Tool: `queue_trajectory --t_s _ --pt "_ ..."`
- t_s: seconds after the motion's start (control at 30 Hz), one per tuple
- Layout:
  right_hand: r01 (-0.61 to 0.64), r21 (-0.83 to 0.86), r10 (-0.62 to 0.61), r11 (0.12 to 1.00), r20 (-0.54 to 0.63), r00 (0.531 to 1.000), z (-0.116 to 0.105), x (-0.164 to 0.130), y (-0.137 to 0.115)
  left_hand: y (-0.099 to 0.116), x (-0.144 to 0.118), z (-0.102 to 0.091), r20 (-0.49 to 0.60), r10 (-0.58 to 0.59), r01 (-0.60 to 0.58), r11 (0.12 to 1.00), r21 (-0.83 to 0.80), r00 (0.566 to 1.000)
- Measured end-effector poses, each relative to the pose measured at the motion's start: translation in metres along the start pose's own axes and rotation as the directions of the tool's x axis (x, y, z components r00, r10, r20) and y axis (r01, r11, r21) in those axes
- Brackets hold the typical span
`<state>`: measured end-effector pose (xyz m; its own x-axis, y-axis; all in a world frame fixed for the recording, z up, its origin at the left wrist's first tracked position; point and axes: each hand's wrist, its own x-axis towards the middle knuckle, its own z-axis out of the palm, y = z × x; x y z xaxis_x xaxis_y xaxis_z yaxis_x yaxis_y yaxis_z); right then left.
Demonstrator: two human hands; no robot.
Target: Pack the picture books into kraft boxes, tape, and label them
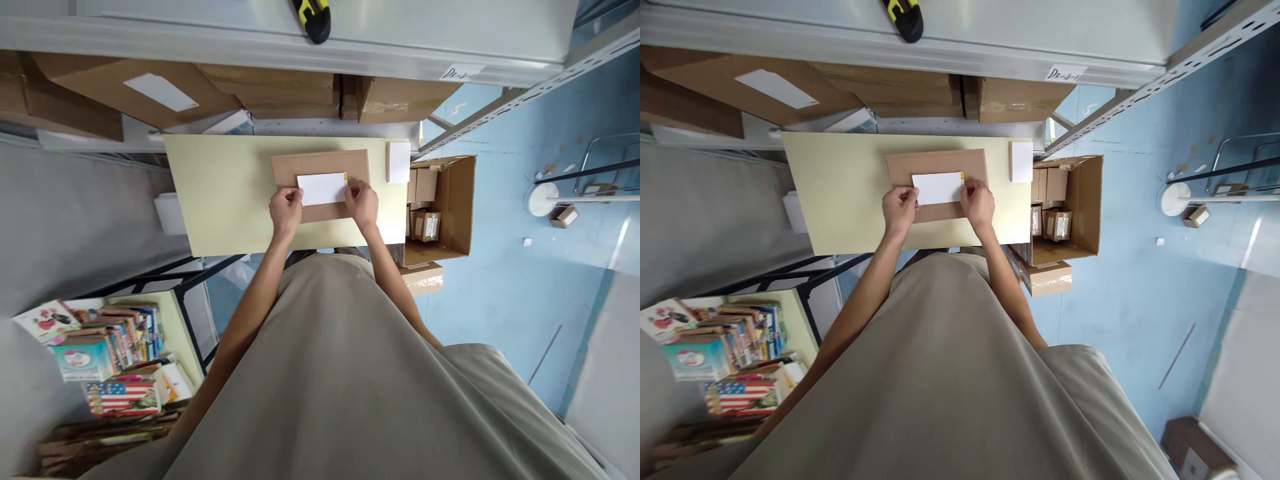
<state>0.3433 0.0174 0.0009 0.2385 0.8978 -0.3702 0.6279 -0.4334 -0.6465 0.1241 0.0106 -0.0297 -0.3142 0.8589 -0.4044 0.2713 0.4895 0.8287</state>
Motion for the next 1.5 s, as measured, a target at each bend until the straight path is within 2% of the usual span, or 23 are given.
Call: queue_trajectory --t_s 0.43,0.63,0.93,1.13,1.27,1.33,1.4,1.5 --pt "-0.028 -0.022 0.027 0.999 -0.012 1.0 0.001 0.002 -0.004 0.013 -0.003 0.001 -0.003 0.08 -0.08 0.996 0.029 0.997" --pt "-0.046 -0.056 0.046 0.997 -0.006 0.999 0.003 0.005 -0.003 0.014 -0.003 0.001 0.008 0.055 -0.056 0.997 0.045 0.998" --pt "-0.042 -0.11 0.039 0.993 -0.022 0.999 0.005 0.009 -0.001 0.016 -0.005 0.001 0.006 0.096 -0.097 0.994 0.041 0.995" --pt "-0.029 -0.14 0.031 0.99 0.013 0.999 -0.003 0.013 0.0 0.013 -0.005 0.001 0.018 0.032 -0.035 0.98 0.194 0.999" --pt "-0.026 -0.221 0.04 0.975 0.06 0.997 -0.008 0.018 -0.001 0.013 -0.004 0.002 0.012 0.027 -0.029 0.973 0.23 1.0" --pt "0.059 -0.268 -0.048 0.962 0.047 0.998 -0.004 0.01 -0.004 0.013 -0.003 0.002 0.008 0.021 -0.022 0.971 0.237 1.0" --pt "0.245 -0.319 -0.23 0.915 0.086 0.969 0.004 -0.007 -0.006 0.013 -0.002 0.003 0.006 0.023 -0.024 0.971 0.238 1.0" --pt "0.516 -0.312 -0.436 0.797 0.292 0.851 0.02 -0.042 -0.004 0.013 -0.001 0.003 0.003 0.044 -0.043 0.971 0.237 0.999"
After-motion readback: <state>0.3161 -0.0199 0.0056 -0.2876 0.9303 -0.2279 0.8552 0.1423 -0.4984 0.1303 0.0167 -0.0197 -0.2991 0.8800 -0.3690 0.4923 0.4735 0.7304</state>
